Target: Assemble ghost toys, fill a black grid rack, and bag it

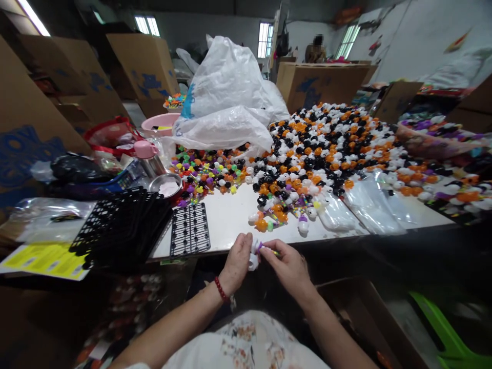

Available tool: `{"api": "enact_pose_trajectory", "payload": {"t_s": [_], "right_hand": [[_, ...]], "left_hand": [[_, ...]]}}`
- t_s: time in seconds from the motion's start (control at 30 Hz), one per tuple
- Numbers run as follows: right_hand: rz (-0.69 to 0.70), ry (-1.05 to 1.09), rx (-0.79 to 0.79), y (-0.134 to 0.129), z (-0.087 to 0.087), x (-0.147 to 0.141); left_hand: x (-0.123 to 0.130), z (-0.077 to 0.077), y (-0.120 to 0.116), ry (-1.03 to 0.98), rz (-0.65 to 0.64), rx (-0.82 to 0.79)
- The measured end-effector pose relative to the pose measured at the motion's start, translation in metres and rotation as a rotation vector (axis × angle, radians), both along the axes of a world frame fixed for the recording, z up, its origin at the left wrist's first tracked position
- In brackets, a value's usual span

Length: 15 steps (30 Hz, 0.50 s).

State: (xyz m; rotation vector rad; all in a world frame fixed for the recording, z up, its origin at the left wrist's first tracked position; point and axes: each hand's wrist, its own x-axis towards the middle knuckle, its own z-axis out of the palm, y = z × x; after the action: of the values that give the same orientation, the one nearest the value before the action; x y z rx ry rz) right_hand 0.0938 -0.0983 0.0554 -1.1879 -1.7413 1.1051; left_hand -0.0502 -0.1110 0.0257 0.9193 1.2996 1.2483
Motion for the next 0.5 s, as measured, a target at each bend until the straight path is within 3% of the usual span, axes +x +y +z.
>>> {"api": "enact_pose_trajectory", "payload": {"t_s": [0.1, 0.17, 0.23, 0.3, 0.4, 0.5], "right_hand": [[0.009, 0.008, 0.009, -0.001, -0.004, -0.009], [0.045, 0.03, 0.009, 0.005, -0.011, -0.013], [0.051, 0.056, -0.008, 0.022, -0.019, -0.01], [-0.05, 0.079, -0.011, 0.049, -0.028, 0.001], [-0.311, 0.058, 0.079, 0.106, -0.034, 0.031], [-0.493, -0.234, 0.373, 0.161, -0.034, 0.056]], "left_hand": [[-0.001, -0.005, 0.0, 0.127, 0.036, 0.047], [-0.003, -0.006, 0.004, 0.102, 0.02, 0.025], [-0.005, -0.002, 0.009, 0.013, -0.011, -0.052], [-0.01, 0.01, 0.011, -0.022, 0.02, -0.078], [-0.024, 0.041, -0.006, 0.041, 0.075, 0.153], [-0.04, 0.072, -0.049, 0.147, -0.009, 0.531]]}}
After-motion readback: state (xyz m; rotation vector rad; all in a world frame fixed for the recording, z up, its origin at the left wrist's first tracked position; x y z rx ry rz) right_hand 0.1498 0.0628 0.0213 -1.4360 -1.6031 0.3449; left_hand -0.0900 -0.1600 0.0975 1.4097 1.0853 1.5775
